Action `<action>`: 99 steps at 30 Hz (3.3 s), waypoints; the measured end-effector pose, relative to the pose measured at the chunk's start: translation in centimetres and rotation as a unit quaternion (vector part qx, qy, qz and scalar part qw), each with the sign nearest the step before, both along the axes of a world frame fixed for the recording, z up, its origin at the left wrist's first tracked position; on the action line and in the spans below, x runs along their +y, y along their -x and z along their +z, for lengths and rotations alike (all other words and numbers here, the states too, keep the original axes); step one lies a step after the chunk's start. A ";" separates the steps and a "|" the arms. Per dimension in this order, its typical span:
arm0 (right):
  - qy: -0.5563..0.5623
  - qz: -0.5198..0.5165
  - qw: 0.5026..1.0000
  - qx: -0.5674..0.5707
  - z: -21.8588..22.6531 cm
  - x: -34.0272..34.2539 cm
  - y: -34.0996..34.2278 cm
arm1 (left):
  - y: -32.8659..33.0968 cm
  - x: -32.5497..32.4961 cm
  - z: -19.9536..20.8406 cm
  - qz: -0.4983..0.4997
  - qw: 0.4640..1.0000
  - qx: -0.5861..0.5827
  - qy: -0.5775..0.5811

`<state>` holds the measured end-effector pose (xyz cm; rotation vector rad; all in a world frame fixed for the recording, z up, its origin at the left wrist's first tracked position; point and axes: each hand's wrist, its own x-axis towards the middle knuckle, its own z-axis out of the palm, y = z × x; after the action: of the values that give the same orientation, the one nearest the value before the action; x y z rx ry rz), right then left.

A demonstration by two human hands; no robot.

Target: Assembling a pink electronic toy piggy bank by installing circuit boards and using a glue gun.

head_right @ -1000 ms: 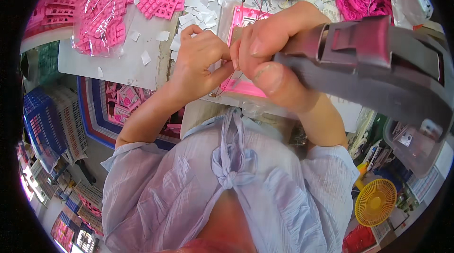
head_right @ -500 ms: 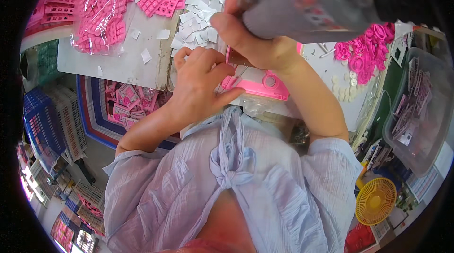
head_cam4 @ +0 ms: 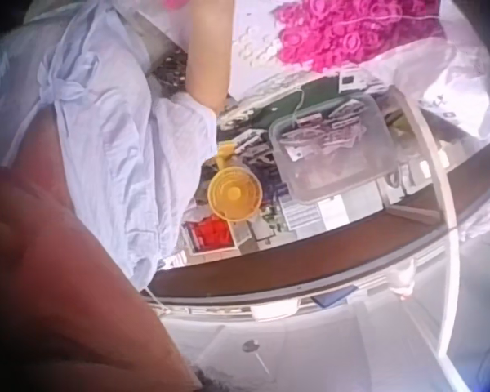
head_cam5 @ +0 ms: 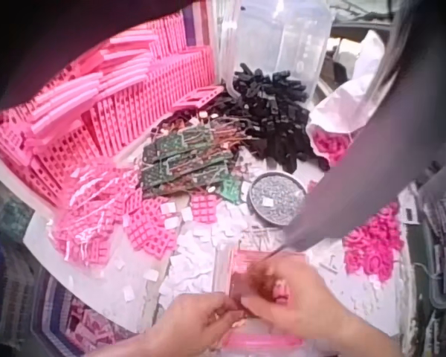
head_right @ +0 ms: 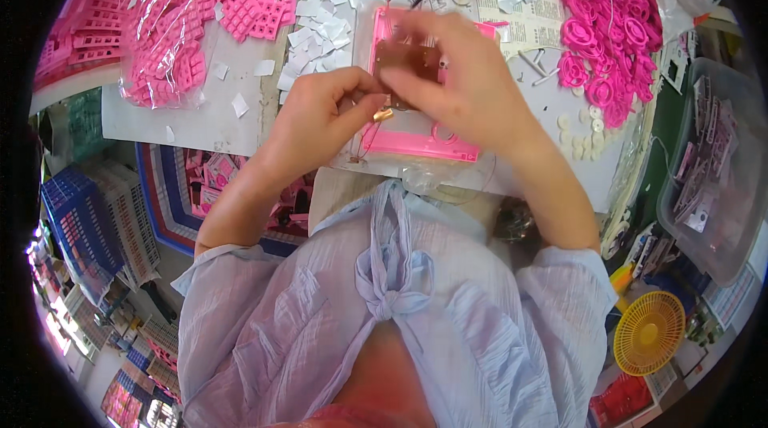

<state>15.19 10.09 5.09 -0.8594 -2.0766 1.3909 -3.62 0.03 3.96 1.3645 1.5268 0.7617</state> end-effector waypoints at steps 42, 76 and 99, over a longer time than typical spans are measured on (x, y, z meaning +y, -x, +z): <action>0.121 0.005 0.990 -0.071 -1.6 -1.4 -1.4 | -0.5 0.0 -4.2 -0.006 0.940 0.131 -0.314; 0.095 -0.015 0.995 -0.030 -3.0 -1.5 -1.7 | -0.5 -0.6 -3.2 0.005 0.954 0.144 -0.262; -0.332 -0.009 0.942 -0.045 -2.2 -2.1 -0.5 | -0.3 0.0 -3.3 0.031 0.985 -0.026 -0.170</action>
<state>15.74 7.99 2.85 -0.6460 -2.3665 0.5580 -3.32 0.05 0.68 1.5340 1.4477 1.1278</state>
